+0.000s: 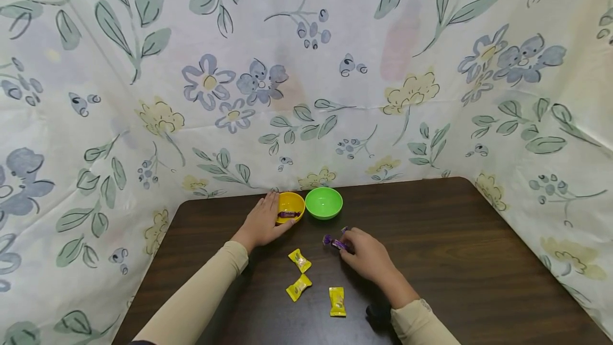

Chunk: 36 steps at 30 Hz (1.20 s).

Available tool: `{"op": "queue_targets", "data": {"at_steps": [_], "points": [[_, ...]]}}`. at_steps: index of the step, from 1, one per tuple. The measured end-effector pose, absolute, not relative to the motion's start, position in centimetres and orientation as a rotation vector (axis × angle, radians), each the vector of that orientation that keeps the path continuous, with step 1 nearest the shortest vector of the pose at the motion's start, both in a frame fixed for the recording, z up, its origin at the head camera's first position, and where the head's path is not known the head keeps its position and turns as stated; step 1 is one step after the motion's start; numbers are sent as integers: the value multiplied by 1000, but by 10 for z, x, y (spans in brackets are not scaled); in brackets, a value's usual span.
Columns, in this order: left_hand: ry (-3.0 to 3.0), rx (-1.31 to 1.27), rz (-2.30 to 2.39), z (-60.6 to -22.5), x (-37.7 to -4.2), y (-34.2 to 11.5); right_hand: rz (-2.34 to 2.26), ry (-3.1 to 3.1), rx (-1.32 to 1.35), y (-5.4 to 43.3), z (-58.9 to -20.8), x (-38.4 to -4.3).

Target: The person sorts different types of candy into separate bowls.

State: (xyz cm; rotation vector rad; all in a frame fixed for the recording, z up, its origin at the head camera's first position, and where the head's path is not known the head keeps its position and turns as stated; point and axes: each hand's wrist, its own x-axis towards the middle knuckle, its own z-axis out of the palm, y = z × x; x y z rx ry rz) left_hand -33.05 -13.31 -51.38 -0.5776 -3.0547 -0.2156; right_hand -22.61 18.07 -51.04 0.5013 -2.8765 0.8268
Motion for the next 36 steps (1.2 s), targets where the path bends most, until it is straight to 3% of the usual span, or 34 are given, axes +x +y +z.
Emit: {"op": "queue_targets", "data": {"at_steps": [36], "points": [[-3036,-599,-224,-511,-327,-132,994,-2711,443,123,-488,-272]]}}
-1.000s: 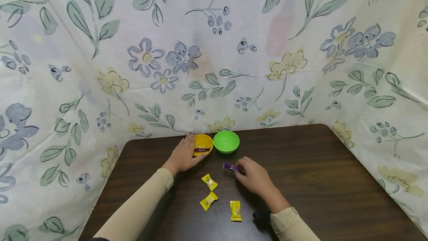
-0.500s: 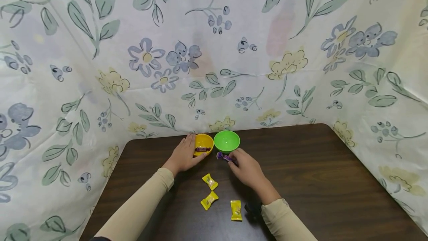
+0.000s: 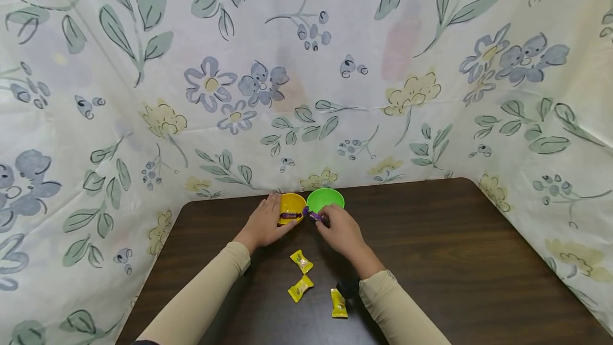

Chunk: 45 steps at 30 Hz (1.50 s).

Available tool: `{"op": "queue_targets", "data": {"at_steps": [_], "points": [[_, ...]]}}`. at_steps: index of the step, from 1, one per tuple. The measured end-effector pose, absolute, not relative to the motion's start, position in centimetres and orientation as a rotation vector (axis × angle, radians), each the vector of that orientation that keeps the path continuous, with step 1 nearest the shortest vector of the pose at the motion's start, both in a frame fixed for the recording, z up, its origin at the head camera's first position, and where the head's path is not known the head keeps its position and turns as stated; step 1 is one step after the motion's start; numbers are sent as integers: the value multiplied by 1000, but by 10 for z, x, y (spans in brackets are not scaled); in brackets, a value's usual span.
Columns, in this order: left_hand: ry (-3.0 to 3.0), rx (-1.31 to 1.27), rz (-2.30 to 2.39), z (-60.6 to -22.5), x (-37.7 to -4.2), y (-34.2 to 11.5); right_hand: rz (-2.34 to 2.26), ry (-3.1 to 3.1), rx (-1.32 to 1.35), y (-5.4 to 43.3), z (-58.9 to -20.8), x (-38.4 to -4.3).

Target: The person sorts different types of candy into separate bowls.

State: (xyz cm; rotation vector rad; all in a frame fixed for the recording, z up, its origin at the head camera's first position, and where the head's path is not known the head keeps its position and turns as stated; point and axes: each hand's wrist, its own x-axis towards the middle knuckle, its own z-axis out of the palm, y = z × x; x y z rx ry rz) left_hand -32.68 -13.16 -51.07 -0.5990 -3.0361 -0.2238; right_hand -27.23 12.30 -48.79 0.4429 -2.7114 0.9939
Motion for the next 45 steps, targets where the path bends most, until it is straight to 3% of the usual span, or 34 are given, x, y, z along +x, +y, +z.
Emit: {"op": "queue_targets", "data": {"at_steps": [17,36,45], "points": [[-3029,-595,-211,-512,-329,-131,905,-2815,439,95,-479,-301],[-3036,-601,-220,-512,-330,-133,764,-2757,502,67,-475,-311],[-3041,-596,-214,-512,-329,-132,871,-2742,491,79,-472,-306]]}}
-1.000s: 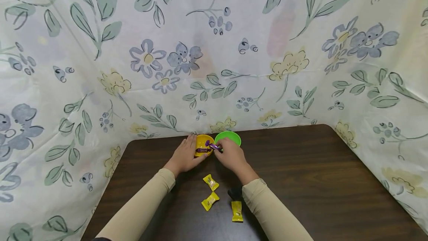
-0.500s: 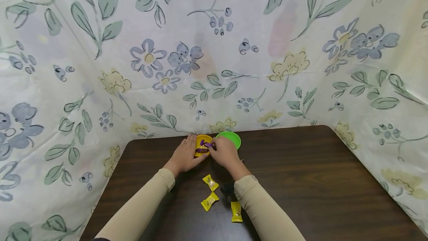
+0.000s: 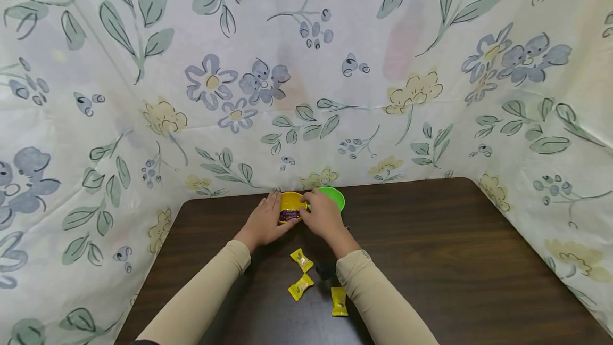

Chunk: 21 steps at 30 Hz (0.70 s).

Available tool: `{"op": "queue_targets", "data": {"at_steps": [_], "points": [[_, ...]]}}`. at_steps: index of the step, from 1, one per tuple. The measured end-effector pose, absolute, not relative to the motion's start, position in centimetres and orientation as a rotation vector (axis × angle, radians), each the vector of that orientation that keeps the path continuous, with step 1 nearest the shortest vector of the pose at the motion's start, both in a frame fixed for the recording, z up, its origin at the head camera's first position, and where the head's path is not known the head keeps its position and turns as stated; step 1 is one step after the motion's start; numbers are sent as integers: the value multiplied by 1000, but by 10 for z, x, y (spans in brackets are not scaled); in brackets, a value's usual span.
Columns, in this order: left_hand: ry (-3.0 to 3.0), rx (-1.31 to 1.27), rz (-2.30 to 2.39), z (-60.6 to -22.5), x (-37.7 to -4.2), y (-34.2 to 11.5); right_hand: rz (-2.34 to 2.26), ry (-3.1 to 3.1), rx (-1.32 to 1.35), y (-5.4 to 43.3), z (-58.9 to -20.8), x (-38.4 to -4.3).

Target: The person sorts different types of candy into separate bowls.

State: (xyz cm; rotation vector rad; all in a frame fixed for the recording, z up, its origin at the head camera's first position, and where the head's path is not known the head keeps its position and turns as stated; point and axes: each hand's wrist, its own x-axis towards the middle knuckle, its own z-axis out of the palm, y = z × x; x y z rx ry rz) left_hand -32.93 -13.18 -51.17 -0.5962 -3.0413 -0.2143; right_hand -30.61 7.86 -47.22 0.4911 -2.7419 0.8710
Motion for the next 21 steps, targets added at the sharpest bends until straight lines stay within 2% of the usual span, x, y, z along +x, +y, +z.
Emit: {"op": "queue_targets", "data": {"at_steps": [21], "points": [[-3040,-562,-224,-516,-330,-132,1014,-2644,485,127,-471,-263]]}}
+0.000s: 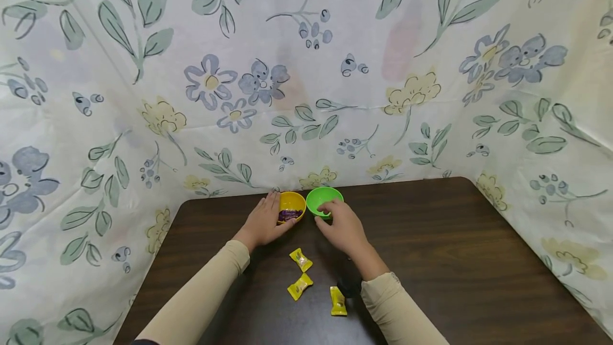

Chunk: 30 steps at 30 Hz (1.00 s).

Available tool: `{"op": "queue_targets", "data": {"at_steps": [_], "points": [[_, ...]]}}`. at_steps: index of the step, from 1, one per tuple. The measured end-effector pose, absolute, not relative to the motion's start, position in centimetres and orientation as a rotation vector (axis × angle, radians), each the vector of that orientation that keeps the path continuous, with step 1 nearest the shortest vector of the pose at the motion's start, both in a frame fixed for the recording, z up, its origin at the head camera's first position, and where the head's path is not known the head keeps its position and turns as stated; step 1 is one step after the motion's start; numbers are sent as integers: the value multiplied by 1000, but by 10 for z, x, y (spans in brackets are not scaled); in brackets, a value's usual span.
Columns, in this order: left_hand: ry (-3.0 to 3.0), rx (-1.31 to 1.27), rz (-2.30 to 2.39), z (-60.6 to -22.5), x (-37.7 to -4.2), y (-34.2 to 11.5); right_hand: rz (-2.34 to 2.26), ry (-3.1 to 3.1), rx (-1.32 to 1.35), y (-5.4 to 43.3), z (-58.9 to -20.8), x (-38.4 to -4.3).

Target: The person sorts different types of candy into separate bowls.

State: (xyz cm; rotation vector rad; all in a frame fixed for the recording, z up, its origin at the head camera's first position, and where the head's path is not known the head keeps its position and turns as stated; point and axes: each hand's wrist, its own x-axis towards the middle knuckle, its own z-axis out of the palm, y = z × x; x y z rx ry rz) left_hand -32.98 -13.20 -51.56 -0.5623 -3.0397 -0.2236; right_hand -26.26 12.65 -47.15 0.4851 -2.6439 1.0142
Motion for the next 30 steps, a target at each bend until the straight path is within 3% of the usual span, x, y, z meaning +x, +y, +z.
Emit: {"op": "queue_targets", "data": {"at_steps": [30], "points": [[-3035,-565,-210,-515,-327,-132,843,-2975,166,187,-509,-225]]}}
